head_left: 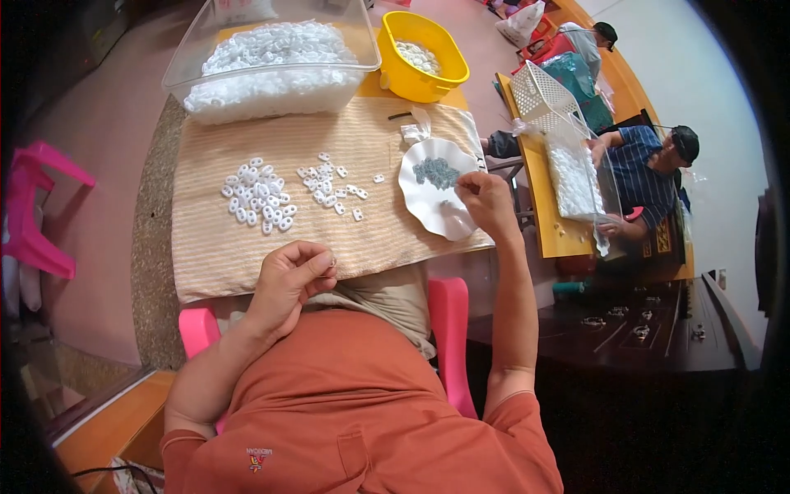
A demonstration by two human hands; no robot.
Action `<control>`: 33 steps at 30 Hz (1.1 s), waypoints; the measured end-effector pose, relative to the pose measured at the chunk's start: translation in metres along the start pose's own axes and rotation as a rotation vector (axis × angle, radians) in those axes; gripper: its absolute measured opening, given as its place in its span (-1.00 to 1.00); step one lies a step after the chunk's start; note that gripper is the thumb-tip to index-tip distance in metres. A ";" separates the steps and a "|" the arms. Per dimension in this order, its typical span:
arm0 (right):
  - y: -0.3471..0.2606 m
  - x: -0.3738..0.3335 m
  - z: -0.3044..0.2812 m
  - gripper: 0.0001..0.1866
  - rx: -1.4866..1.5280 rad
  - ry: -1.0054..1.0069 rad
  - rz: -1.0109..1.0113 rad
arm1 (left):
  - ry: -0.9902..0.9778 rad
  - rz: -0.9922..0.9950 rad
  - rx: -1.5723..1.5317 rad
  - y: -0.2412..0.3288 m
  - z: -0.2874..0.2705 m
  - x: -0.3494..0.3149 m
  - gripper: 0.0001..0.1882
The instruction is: Assembling small white plastic components by manually inserting pins into ring-shaped parts.
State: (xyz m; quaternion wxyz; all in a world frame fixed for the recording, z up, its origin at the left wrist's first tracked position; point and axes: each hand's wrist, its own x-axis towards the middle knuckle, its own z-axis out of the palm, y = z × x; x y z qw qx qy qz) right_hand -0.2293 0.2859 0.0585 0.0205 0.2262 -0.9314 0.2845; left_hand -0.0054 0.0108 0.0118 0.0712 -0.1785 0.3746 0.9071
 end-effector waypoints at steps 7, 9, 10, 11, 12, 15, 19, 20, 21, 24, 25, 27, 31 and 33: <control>0.012 -0.010 0.012 -0.81 -0.183 -0.112 -0.122 | 0.007 -0.011 0.003 -0.002 0.000 0.001 -0.88; 0.012 -0.011 0.012 -0.81 -0.165 -0.147 -0.149 | 0.005 -0.010 0.010 -0.002 -0.001 0.001 -0.89; 0.009 -0.010 0.011 -0.81 -0.197 -0.172 -0.176 | 0.003 -0.007 0.011 -0.002 -0.001 0.001 -0.89; 0.007 -0.009 0.011 -0.81 -0.229 -0.198 -0.204 | 0.001 -0.004 0.013 -0.002 -0.001 0.001 -0.89; 0.007 -0.009 0.013 -0.81 -0.229 -0.198 -0.204 | 0.001 -0.004 0.013 -0.002 -0.001 0.001 -0.89; 0.007 -0.009 0.016 -0.83 -0.242 -0.207 -0.211 | -0.006 -0.005 0.020 -0.002 -0.001 0.002 -0.89; 0.001 -0.009 0.018 -0.87 -0.243 -0.217 -0.206 | -0.001 -0.003 0.019 -0.003 -0.001 0.001 -0.89; 0.001 -0.009 0.017 -0.88 -0.248 -0.224 -0.196 | 0.004 -0.011 0.022 -0.003 -0.001 0.001 -0.89; 0.001 -0.008 0.017 -0.88 -0.249 -0.222 -0.196 | 0.002 -0.009 0.022 -0.003 -0.001 0.002 -0.89; 0.001 -0.009 0.017 -0.88 -0.269 -0.217 -0.226 | -0.001 -0.013 0.020 -0.003 -0.001 0.002 -0.89; 0.000 -0.009 0.016 -0.88 -0.272 -0.220 -0.224 | -0.004 -0.011 0.021 -0.003 -0.001 0.001 -0.88; -0.002 -0.009 0.016 -0.88 -0.275 -0.222 -0.224 | -0.007 -0.009 0.023 -0.003 -0.001 0.001 -0.88; -0.006 -0.010 0.017 -0.89 -0.275 -0.242 -0.176 | -0.006 -0.009 0.017 -0.004 -0.003 0.002 -0.88; -0.003 -0.011 0.020 -0.88 -0.269 -0.246 -0.159 | -0.006 -0.011 0.012 -0.004 -0.003 0.002 -0.88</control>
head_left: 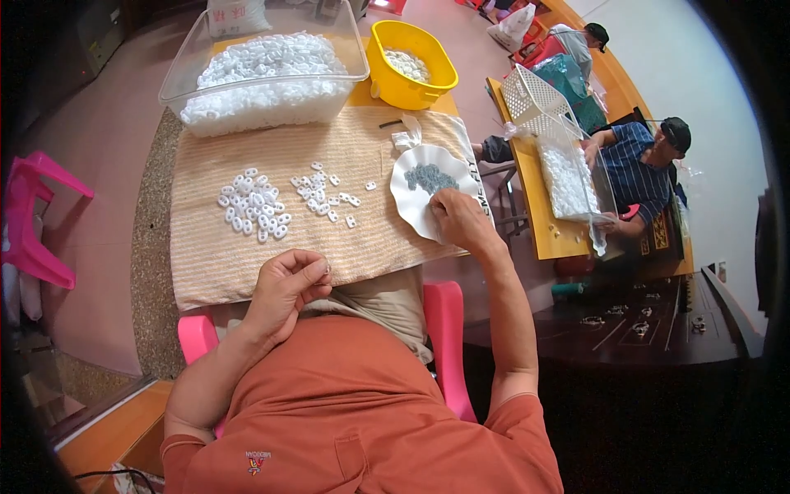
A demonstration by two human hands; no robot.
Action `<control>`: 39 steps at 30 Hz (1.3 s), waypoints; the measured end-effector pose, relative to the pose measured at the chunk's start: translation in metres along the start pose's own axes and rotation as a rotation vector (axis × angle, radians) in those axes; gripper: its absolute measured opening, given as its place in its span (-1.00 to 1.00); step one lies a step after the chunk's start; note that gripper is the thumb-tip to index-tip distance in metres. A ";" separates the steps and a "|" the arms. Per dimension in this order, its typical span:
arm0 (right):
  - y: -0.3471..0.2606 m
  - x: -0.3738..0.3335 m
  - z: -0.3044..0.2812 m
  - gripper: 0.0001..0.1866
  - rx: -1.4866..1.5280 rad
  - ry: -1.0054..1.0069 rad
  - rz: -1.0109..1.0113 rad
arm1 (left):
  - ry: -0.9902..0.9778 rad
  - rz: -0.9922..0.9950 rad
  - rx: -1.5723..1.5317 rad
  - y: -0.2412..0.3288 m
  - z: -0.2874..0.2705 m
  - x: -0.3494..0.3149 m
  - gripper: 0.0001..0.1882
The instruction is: Assembling small white plastic components by manually inserting pins into ring-shaped parts.
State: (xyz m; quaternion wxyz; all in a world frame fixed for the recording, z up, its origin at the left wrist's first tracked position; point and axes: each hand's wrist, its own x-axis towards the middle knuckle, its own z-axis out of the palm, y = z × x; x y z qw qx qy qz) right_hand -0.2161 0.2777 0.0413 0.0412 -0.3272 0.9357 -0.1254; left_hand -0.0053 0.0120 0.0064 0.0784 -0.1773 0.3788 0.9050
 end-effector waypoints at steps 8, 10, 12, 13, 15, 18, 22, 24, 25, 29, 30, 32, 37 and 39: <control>0.009 -0.011 0.009 -0.87 0.132 0.253 -0.119 | -0.003 0.000 0.007 0.002 0.001 -0.002 -0.88; 0.009 -0.013 0.008 -0.87 0.170 0.257 -0.046 | -0.003 -0.001 0.006 0.001 0.000 -0.001 -0.88; 0.008 -0.014 0.008 -0.86 0.210 0.260 0.025 | 0.000 -0.002 0.006 0.001 0.000 -0.001 -0.88; 0.006 -0.015 0.007 -0.88 0.322 0.270 0.078 | 0.006 -0.004 -0.001 0.001 0.000 -0.002 -0.88; -0.001 -0.016 0.007 -0.89 0.441 0.272 0.128 | 0.023 -0.005 -0.009 0.002 0.001 -0.002 -0.88; -0.029 -0.023 0.006 -0.89 0.787 0.287 0.153 | 0.056 0.009 -0.023 0.002 0.003 -0.002 -0.89; -0.091 -0.034 0.015 -0.92 1.267 0.145 0.034 | 0.036 -0.002 -0.058 0.002 0.001 -0.001 -0.89; -0.108 -0.035 0.030 -0.91 1.299 0.046 -0.054 | -0.001 -0.011 -0.091 0.003 0.002 -0.001 -0.88; -0.119 -0.035 0.034 -0.91 1.318 0.006 -0.037 | -0.012 -0.012 -0.105 0.003 0.002 -0.001 -0.87; -0.140 -0.032 0.055 -0.91 1.395 -0.050 -0.072 | -0.011 -0.029 -0.120 0.005 0.002 -0.003 -0.87; -0.141 -0.031 0.060 -0.92 1.381 -0.034 -0.120 | -0.042 -0.023 -0.127 0.005 0.002 -0.003 -0.86; -0.148 -0.031 0.057 -0.92 1.417 -0.055 -0.086 | -0.067 -0.017 -0.137 0.005 -0.001 -0.003 -0.85; -0.146 -0.032 0.062 -0.91 1.414 -0.072 -0.080 | -0.065 -0.040 -0.150 0.006 -0.001 -0.003 -0.88; -0.143 -0.033 0.063 -0.90 1.364 -0.074 -0.094 | -0.058 -0.040 -0.148 0.005 -0.002 -0.001 -0.89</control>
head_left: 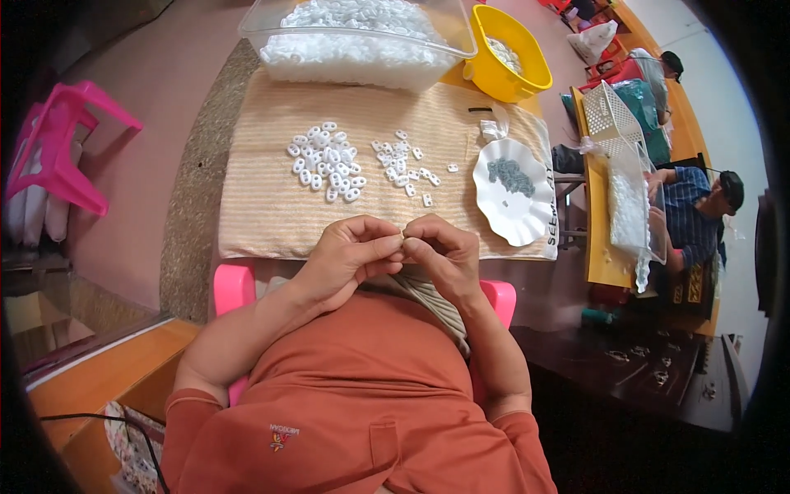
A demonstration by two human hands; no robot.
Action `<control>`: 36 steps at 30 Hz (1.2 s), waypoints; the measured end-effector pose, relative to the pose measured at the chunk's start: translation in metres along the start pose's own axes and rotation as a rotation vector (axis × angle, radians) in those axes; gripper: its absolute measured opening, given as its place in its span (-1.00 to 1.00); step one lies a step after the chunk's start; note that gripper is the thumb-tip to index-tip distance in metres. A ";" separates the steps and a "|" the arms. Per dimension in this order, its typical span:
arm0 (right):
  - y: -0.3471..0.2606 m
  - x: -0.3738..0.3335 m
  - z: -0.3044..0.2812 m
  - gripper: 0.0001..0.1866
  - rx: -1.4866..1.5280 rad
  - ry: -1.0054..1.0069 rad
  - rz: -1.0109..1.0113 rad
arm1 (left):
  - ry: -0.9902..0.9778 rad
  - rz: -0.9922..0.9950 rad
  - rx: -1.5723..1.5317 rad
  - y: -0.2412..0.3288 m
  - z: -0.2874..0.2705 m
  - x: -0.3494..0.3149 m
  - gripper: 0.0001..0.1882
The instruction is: Assembling small white plastic components by manually inserting pins into ring-shaped parts.
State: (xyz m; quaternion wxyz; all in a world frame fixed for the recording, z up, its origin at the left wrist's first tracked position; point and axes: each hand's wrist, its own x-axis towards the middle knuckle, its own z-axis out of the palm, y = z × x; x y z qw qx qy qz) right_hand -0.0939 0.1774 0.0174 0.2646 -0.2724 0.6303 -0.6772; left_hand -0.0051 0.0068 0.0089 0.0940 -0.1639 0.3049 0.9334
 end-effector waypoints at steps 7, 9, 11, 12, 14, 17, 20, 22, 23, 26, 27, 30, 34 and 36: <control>0.008 -0.002 -0.003 -0.88 -0.053 -0.040 -0.051 | 0.015 0.001 0.014 -0.002 -0.002 0.002 -0.90; 0.010 -0.004 -0.003 -0.87 -0.043 -0.039 -0.045 | 0.025 0.007 0.015 -0.002 -0.001 0.001 -0.90; 0.013 -0.002 -0.004 -0.87 -0.028 -0.038 -0.033 | 0.041 0.008 0.014 -0.002 -0.001 0.003 -0.90; 0.015 -0.002 -0.005 -0.87 -0.009 -0.032 -0.016 | 0.043 0.005 0.015 -0.002 -0.001 0.003 -0.90; 0.016 -0.003 -0.004 -0.87 0.007 -0.025 -0.002 | 0.041 0.004 0.018 -0.002 -0.001 0.002 -0.90; 0.019 -0.004 -0.005 -0.87 0.044 -0.003 0.030 | 0.016 0.010 0.012 -0.004 -0.003 0.003 -0.87; 0.022 -0.004 -0.008 -0.87 0.109 0.019 0.081 | 0.014 0.010 -0.007 -0.004 -0.002 0.003 -0.84; 0.023 -0.004 -0.009 -0.88 0.118 0.026 0.095 | 0.006 0.021 -0.009 -0.004 -0.002 0.003 -0.82; 0.023 -0.004 -0.010 -0.88 0.119 0.025 0.096 | 0.008 0.021 -0.009 -0.003 -0.002 0.003 -0.82; 0.025 -0.004 -0.011 -0.87 0.105 0.008 0.082 | 0.021 0.008 -0.003 -0.003 -0.001 0.002 -0.82; 0.024 -0.004 -0.011 -0.87 0.099 0.012 0.086 | 0.023 0.008 -0.001 -0.003 -0.001 0.002 -0.82; 0.023 -0.005 -0.010 -0.87 0.095 0.008 0.087 | 0.022 0.010 0.001 -0.004 -0.003 0.003 -0.81; 0.024 -0.006 -0.011 -0.88 0.083 0.001 0.094 | 0.017 0.009 0.001 -0.004 -0.004 0.004 -0.81; 0.021 -0.005 -0.010 -0.88 0.089 -0.002 0.098 | 0.021 0.009 -0.001 -0.004 -0.004 0.004 -0.81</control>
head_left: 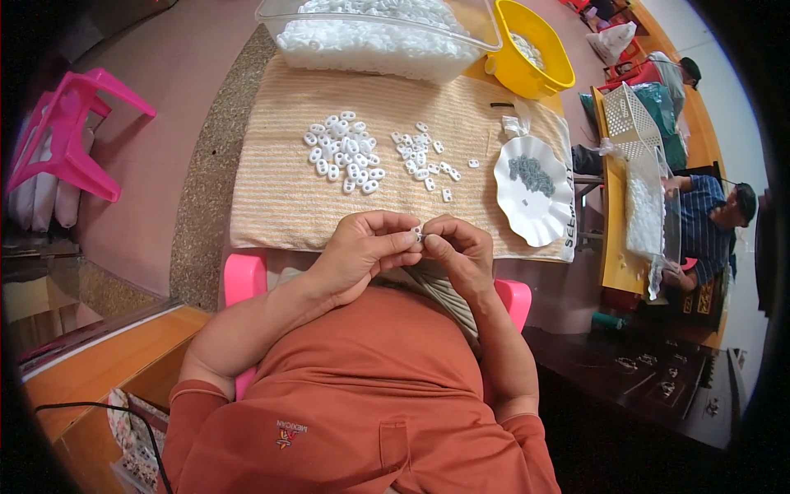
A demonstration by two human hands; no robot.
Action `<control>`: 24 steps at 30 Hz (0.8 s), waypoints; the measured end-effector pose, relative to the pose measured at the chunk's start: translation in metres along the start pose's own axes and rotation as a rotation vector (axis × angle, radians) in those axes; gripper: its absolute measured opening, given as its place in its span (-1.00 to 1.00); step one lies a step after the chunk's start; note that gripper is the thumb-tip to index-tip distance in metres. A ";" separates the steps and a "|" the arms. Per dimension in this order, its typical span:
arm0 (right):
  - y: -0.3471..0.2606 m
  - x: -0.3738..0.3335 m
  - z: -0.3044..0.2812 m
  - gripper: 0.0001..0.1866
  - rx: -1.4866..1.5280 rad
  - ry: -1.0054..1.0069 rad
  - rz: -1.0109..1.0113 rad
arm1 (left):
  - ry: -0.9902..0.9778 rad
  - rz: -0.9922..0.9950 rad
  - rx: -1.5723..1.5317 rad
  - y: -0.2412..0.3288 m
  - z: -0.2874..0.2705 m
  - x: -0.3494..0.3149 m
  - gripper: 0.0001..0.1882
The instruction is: Assembling small white plastic components by manually inserting pins into ring-shaped parts.
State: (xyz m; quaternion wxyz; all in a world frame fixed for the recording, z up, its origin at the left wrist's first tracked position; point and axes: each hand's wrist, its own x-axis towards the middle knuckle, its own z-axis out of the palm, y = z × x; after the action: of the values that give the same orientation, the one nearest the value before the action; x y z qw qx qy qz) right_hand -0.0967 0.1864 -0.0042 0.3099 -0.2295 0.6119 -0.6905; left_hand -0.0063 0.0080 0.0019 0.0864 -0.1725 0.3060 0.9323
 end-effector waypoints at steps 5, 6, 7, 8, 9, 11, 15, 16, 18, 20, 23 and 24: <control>-0.001 0.000 0.001 -0.88 -0.014 0.002 -0.001 | 0.008 0.008 -0.007 -0.001 0.000 0.001 -0.81; -0.002 0.000 0.002 -0.88 -0.014 0.007 0.006 | 0.007 0.006 -0.007 -0.001 0.000 0.001 -0.81; -0.002 -0.001 0.002 -0.88 -0.014 0.012 0.014 | 0.006 0.004 -0.007 -0.001 0.000 0.001 -0.81; -0.002 -0.001 0.002 -0.88 -0.014 0.012 0.013 | 0.006 0.005 -0.006 -0.001 0.000 0.001 -0.81; -0.002 -0.001 0.002 -0.88 -0.016 0.015 0.020 | 0.005 0.006 -0.007 -0.001 0.000 0.001 -0.81; -0.002 -0.001 0.002 -0.88 -0.017 0.018 0.026 | 0.004 0.008 -0.007 -0.001 -0.001 0.001 -0.80; -0.002 -0.002 0.002 -0.88 -0.031 0.035 0.033 | 0.022 0.006 -0.010 -0.002 -0.001 0.001 -0.80; -0.002 -0.002 0.002 -0.88 -0.039 0.029 0.027 | 0.023 0.006 -0.006 -0.002 -0.001 0.001 -0.80; -0.002 -0.001 0.002 -0.88 -0.034 0.023 0.022 | 0.019 0.007 -0.004 -0.001 -0.001 0.001 -0.80; -0.001 -0.002 0.002 -0.88 -0.029 0.017 0.017 | 0.015 0.008 -0.002 -0.001 0.000 0.001 -0.80; -0.001 -0.002 0.002 -0.89 -0.034 0.019 0.024 | 0.017 0.009 0.005 -0.001 0.000 0.000 -0.80; -0.001 -0.002 0.002 -0.89 -0.040 0.019 0.026 | 0.017 0.010 0.004 -0.001 0.000 0.000 -0.81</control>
State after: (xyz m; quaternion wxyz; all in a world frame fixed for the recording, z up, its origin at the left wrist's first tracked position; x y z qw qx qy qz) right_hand -0.0944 0.1867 -0.0026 0.3082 -0.2210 0.6313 -0.6764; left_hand -0.0062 0.0092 0.0011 0.0792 -0.1789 0.3097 0.9305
